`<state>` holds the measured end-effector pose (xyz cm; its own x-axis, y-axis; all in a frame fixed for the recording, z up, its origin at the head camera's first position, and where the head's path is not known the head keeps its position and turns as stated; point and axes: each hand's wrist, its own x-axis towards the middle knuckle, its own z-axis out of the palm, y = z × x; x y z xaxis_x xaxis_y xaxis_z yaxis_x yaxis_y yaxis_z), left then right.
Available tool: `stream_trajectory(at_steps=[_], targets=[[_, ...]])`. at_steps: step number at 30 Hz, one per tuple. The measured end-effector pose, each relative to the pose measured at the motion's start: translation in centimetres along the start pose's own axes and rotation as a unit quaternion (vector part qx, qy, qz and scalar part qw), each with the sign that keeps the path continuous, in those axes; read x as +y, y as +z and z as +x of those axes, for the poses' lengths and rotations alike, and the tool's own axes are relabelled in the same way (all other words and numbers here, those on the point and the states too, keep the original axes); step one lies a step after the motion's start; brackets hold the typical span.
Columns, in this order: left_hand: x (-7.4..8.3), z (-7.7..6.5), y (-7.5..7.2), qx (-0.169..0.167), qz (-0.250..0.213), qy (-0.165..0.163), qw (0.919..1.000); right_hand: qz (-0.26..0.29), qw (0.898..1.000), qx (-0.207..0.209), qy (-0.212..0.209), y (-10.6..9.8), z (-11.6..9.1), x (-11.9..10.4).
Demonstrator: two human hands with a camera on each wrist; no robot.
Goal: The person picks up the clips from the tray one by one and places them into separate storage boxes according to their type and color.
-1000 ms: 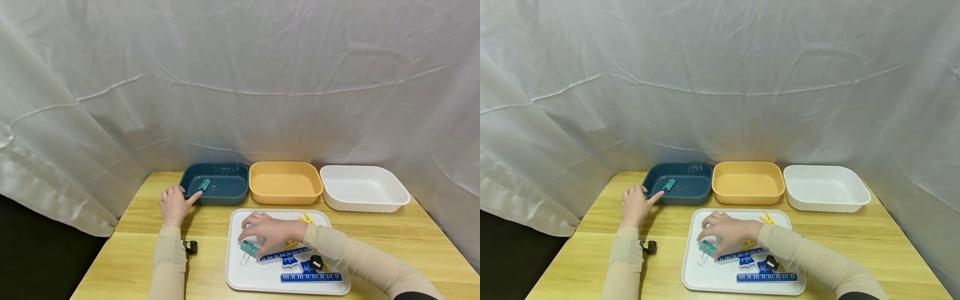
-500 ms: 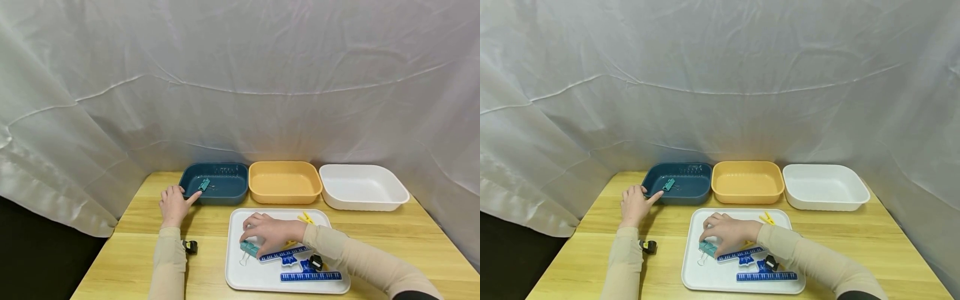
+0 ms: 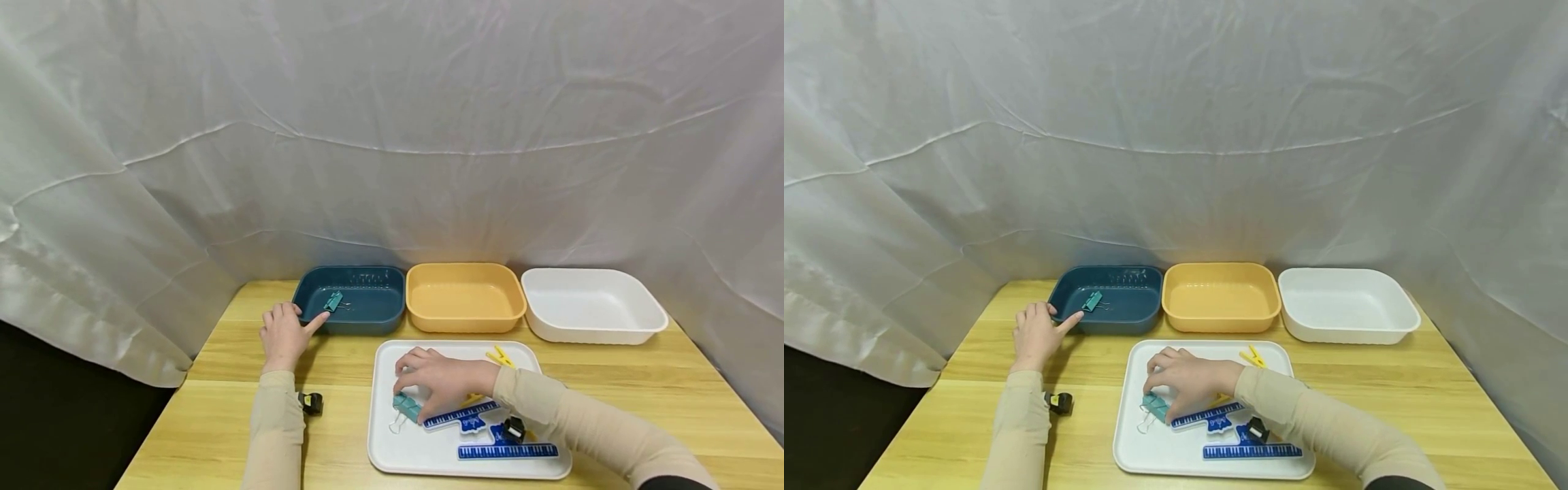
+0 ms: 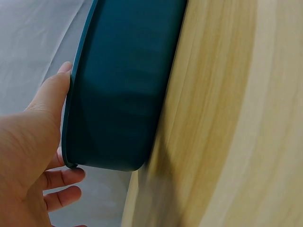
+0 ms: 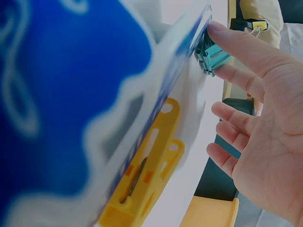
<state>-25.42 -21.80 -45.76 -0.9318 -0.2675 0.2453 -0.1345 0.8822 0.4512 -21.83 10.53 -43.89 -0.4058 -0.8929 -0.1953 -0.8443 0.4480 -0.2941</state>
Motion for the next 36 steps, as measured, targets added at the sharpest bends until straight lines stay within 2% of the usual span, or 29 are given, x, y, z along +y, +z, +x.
stream_trajectory(at_steps=[12, 29, 36], targets=[[-0.2, 0.0, 0.1, -0.002, 0.0, 0.005, 1.0, -0.004, 0.999, 0.033, 0.016, -0.4, 0.1, -0.2], [-0.2, 0.1, 0.3, -0.003, -0.001, -0.002, 1.0, -0.003, 0.996, 0.087, 0.017, -2.6, 0.5, 0.0], [-0.2, 0.1, 0.3, 0.002, 0.009, 0.003, 1.0, 0.012, 0.995, 0.099, 0.032, -3.5, 0.8, 0.4]])
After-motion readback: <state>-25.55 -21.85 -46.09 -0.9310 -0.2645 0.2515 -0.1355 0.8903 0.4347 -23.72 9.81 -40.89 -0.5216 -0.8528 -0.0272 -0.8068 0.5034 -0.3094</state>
